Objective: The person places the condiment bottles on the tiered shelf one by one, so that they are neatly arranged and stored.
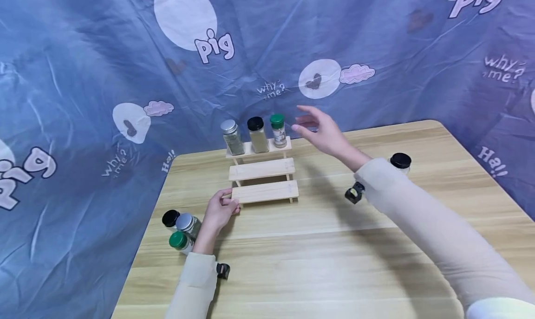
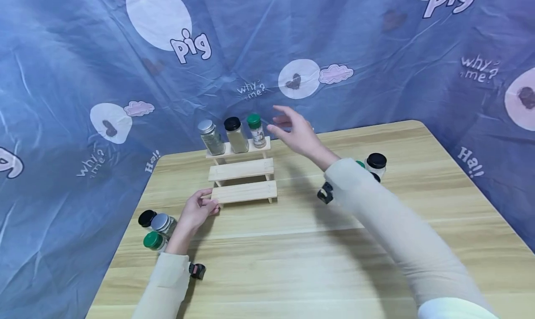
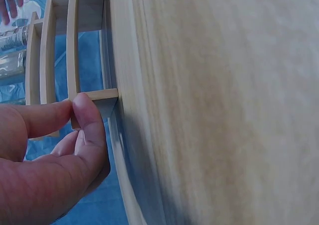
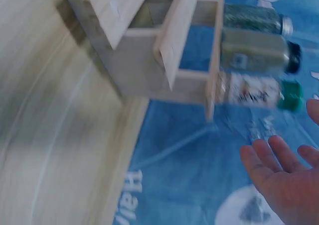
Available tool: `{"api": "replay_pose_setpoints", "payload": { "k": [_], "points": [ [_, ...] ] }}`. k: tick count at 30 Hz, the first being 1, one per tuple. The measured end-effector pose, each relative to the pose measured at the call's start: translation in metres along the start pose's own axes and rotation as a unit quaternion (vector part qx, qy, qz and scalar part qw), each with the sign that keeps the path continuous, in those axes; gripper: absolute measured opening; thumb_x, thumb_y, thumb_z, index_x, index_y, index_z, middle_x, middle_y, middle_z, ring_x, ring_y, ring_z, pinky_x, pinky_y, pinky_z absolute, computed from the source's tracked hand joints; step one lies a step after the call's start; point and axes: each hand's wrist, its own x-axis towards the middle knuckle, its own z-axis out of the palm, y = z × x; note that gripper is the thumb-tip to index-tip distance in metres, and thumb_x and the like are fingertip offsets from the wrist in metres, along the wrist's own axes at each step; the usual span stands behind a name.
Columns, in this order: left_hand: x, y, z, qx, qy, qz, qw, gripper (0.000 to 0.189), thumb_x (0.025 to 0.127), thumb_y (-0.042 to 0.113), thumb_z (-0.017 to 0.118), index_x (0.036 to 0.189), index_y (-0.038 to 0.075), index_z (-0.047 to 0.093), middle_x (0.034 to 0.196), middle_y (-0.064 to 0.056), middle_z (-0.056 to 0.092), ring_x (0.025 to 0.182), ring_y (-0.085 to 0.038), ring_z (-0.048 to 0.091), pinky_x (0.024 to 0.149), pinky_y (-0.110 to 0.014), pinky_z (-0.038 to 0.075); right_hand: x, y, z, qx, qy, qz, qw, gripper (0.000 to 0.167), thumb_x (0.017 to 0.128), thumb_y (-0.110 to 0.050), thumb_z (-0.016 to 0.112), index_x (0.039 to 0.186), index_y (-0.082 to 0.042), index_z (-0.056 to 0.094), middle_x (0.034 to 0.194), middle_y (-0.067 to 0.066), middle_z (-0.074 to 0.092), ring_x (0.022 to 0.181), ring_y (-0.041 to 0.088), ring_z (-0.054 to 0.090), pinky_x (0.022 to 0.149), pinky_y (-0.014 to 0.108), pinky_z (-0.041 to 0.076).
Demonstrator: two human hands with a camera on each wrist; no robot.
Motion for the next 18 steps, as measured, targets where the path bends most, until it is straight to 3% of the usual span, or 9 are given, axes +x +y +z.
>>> {"api": "replay_pose_setpoints", "payload": {
  "k": [2, 4, 9, 12, 15, 18],
  "points": [
    [0.000, 0.000, 0.000, 0.000, -0.002, -0.001, 1.0000, 0.051, 0.099, -0.003, 0.067, 0.148, -0.005, 0.051, 0.097, -0.018, 0.071, 0.075, -0.012, 0.071, 0.075, -0.022, 0.067, -0.010, 0.002, -0.017, -0.005, 0.015, -0.006, 0.9999, 0.062, 0.101, -0.019, 0.072, 0.157, -0.009, 0.046, 0.143, 0.024, 0.064, 0.128, 0.038, 0.066, 0.113, 0.046, 0.057],
    [-0.001, 0.001, 0.000, 0.002, -0.005, -0.002, 1.0000, 0.052, 0.099, -0.003, 0.067, 0.148, -0.006, 0.050, 0.097, -0.018, 0.070, 0.074, -0.011, 0.071, 0.075, -0.021, 0.067, -0.023, 0.005, -0.035, -0.016, 0.030, -0.004, 0.9994, 0.059, 0.102, -0.020, 0.071, 0.155, -0.011, 0.049, 0.142, 0.023, 0.065, 0.127, 0.033, 0.068, 0.109, 0.034, 0.059],
    [0.000, 0.004, -0.002, 0.010, -0.009, -0.004, 0.9999, 0.051, 0.100, -0.002, 0.067, 0.147, -0.007, 0.049, 0.098, -0.018, 0.071, 0.073, -0.010, 0.070, 0.073, -0.019, 0.066, -0.066, 0.012, -0.074, -0.034, 0.059, 0.008, 0.9976, 0.053, 0.103, -0.022, 0.070, 0.153, -0.016, 0.054, 0.140, 0.017, 0.069, 0.115, -0.004, 0.067, 0.090, 0.004, 0.054],
    [0.001, 0.005, -0.003, 0.011, -0.009, -0.001, 0.9999, 0.051, 0.100, -0.001, 0.067, 0.147, -0.007, 0.049, 0.099, -0.019, 0.071, 0.073, -0.010, 0.071, 0.074, -0.019, 0.066, -0.092, 0.016, -0.091, -0.037, 0.070, 0.007, 0.9968, 0.052, 0.102, -0.019, 0.070, 0.152, -0.016, 0.055, 0.134, -0.001, 0.073, 0.110, -0.014, 0.064, 0.087, 0.001, 0.053],
    [0.000, 0.004, -0.003, 0.010, -0.010, 0.001, 0.9999, 0.051, 0.100, -0.001, 0.067, 0.148, -0.006, 0.049, 0.099, -0.019, 0.072, 0.074, -0.010, 0.071, 0.075, -0.019, 0.066, -0.115, 0.021, -0.103, -0.035, 0.080, 0.003, 0.9962, 0.051, 0.102, -0.014, 0.070, 0.151, -0.015, 0.056, 0.125, -0.021, 0.071, 0.109, -0.014, 0.065, 0.089, 0.001, 0.054],
    [-0.001, 0.003, -0.003, 0.003, -0.013, -0.002, 0.9999, 0.052, 0.100, -0.002, 0.067, 0.148, -0.007, 0.048, 0.099, -0.018, 0.071, 0.076, -0.010, 0.072, 0.076, -0.020, 0.067, -0.135, 0.027, -0.111, -0.036, 0.086, -0.004, 0.9957, 0.051, 0.101, -0.007, 0.070, 0.149, -0.011, 0.056, 0.121, -0.029, 0.069, 0.109, -0.013, 0.066, 0.090, 0.001, 0.053]
  ]
}}
